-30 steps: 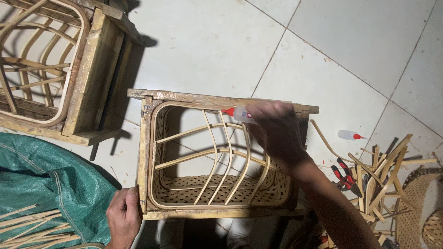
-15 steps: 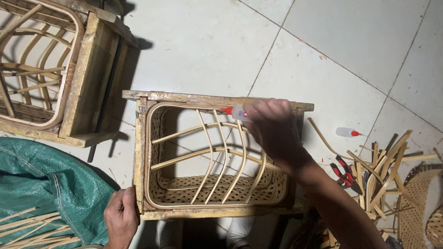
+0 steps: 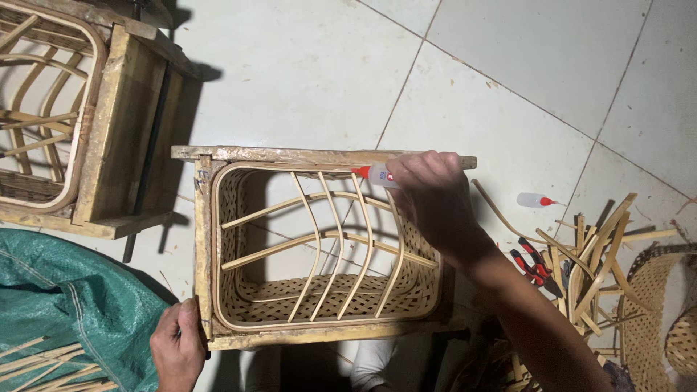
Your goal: The person sits on the floor assembling bamboo basket frames. They apply glue from a squeeze bottle to the frame edges, cut thin bamboo strips with scissors, fit the strips across the frame, and trim excess material with a knife.
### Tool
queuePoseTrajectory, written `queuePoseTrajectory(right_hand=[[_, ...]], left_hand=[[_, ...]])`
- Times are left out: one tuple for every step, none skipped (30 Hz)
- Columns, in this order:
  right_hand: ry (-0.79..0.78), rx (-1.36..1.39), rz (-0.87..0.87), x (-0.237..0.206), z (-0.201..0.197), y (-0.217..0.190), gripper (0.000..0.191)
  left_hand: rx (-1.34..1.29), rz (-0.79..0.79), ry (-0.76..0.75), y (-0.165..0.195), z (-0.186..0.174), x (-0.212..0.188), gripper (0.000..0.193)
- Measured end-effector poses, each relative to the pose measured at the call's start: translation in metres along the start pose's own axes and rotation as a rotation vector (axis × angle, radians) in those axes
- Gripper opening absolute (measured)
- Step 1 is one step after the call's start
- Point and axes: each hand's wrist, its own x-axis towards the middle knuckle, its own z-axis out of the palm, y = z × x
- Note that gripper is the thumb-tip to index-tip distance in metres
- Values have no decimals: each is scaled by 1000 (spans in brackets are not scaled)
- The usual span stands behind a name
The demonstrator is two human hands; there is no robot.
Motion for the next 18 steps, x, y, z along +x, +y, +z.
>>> queuePoseTrajectory(right_hand=[[-5,10,6,-2,0,2,42],[-10,20,12,-3,-1,4,42],[-16,30,18,-5,-2,6,43],[-22,26,25,-6,-2,8,43],[-28,22,34,-8,-2,10,43],[-35,17,43,-11,-2,12,42],[-43,0,42,-13,-3,14,44],[-50,-17,42,-16,-3,16,45],[-58,-34,43,-19,-3,17,47],[-52,-35,44,-21,-4,19,47],[-46,-36,45,-24,-4,21,47],[-40,-35,47,-27,-4,22,47],[-30,-24,52,-29,-5,24,46],[-18,-14,58,-32,-6,27,45],[-6,-3,65,-35,-8,29,44],[-7,1,78,-38,-9,32,43],[-8,3,90,-40,-11,35,42],[-10,6,100,-43,-13,37,41]], left_hand=[[-4,6,4,0,0,0,36],[-12,2,5,1,0,0,36],[-19,-3,6,2,0,-1,37],[-27,-7,6,3,1,-1,37],[-35,-8,10,4,1,-1,36],[-44,-8,13,6,1,-1,36],[-52,-9,17,8,1,-2,36],[-45,-23,14,9,1,-2,36],[-37,-37,10,12,1,-2,36],[-30,-52,8,14,0,-2,36],[-38,-30,11,17,0,-2,37],[-45,-10,13,19,0,-2,37],[-52,11,17,22,0,-2,37],[-36,-15,12,24,0,-2,37],[-19,-40,6,27,-1,-3,38],[-3,-63,-2,29,-1,-3,38],[-9,-80,3,31,0,-3,39],[-15,-98,9,34,0,-4,39]])
